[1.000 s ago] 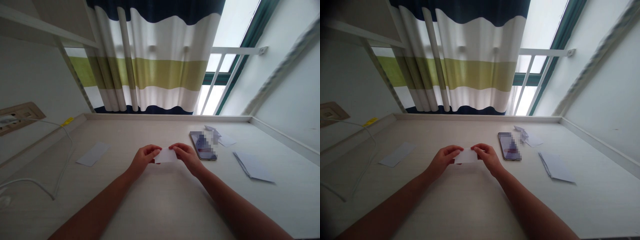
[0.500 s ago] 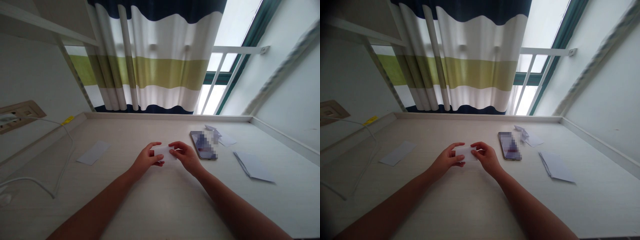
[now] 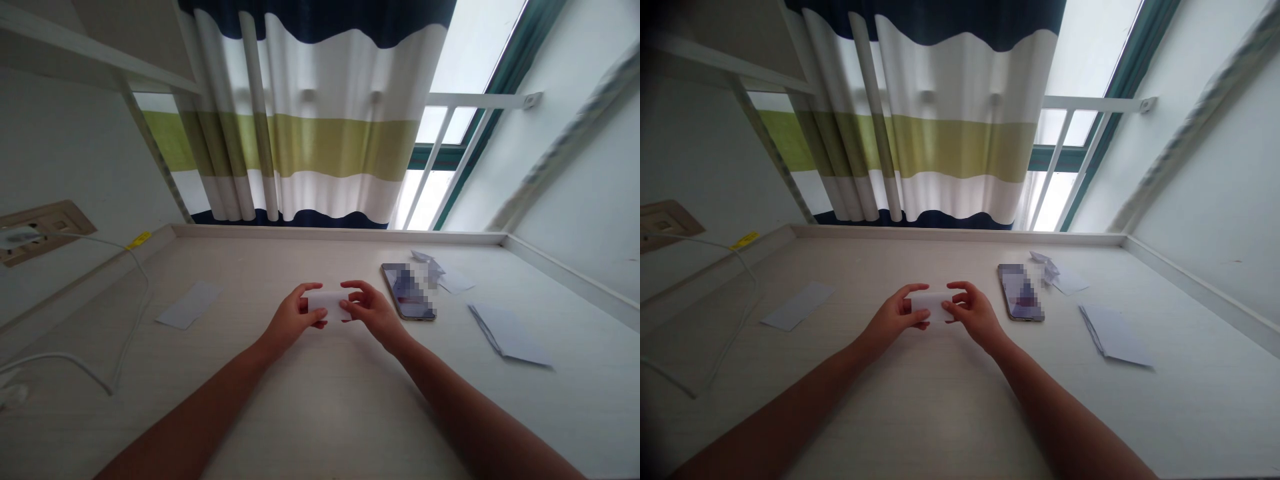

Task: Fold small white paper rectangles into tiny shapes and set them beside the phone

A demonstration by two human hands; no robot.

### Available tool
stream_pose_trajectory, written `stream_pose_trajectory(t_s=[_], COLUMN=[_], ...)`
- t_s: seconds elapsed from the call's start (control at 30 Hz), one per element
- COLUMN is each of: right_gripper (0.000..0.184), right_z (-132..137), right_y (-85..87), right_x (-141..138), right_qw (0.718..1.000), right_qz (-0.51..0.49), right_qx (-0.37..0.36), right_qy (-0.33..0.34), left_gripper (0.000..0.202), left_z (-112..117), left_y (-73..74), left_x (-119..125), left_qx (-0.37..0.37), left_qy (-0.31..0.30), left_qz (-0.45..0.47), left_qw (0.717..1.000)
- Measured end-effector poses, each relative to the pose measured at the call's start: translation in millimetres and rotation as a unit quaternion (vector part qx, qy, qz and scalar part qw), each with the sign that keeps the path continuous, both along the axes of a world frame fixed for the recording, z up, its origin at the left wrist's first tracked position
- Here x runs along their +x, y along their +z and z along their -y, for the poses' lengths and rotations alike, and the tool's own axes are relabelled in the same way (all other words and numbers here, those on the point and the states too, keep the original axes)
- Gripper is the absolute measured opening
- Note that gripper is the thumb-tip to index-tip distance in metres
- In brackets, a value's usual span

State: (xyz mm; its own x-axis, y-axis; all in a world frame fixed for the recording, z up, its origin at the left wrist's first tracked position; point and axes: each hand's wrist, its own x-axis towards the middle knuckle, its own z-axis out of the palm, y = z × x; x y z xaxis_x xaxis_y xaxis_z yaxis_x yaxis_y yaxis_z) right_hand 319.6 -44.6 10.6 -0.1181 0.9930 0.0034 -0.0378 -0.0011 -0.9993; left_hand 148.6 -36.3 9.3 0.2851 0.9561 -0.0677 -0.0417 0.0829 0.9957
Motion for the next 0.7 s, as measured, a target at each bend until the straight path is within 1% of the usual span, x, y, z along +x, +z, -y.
stream_pose_trajectory(t_s=[0.1,0.2,0.33,0.43,0.53,0.6,0.7], right_gripper=[0.038,0.036,0.037,0.037,0.037,0.039,0.041], right_z=[-0.1,-1.1,-2.3,-2.1,-1.3,-0.4,1.4], right_y=[0.2,-2.0,-4.5,-4.4,-3.4,-2.8,-2.8], right_x=[-0.4,-0.3,-0.4,-0.1,0.2,-0.4,-3.3], right_qw=[0.999,0.999,0.999,0.999,0.999,0.999,1.0], right_qz=[-0.016,-0.019,-0.034,-0.039,-0.043,-0.04,-0.016], right_qx=[-0.028,-0.024,-0.01,0.0,0.001,-0.002,-0.011], right_qy=[0.021,0.027,0.027,0.023,0.015,0.012,0.019], left_gripper=[0.056,0.056,0.054,0.047,0.038,0.036,0.037], left_z=[-0.6,-0.3,0.5,0.0,-0.8,-1.2,-1.7], left_y=[-0.4,0.4,0.8,-1.1,-2.9,-3.2,-3.0], left_x=[-0.3,-0.4,-0.5,-0.5,0.1,0.8,1.6], left_qx=[0.011,0.009,-0.017,-0.042,-0.052,-0.048,-0.036], left_qy=[0.006,0.01,0.006,-0.006,-0.012,-0.001,0.042], left_qz=[-0.006,-0.005,0.008,0.029,0.042,0.05,0.069], left_qw=[1.0,1.0,1.0,0.999,0.998,0.998,0.996])
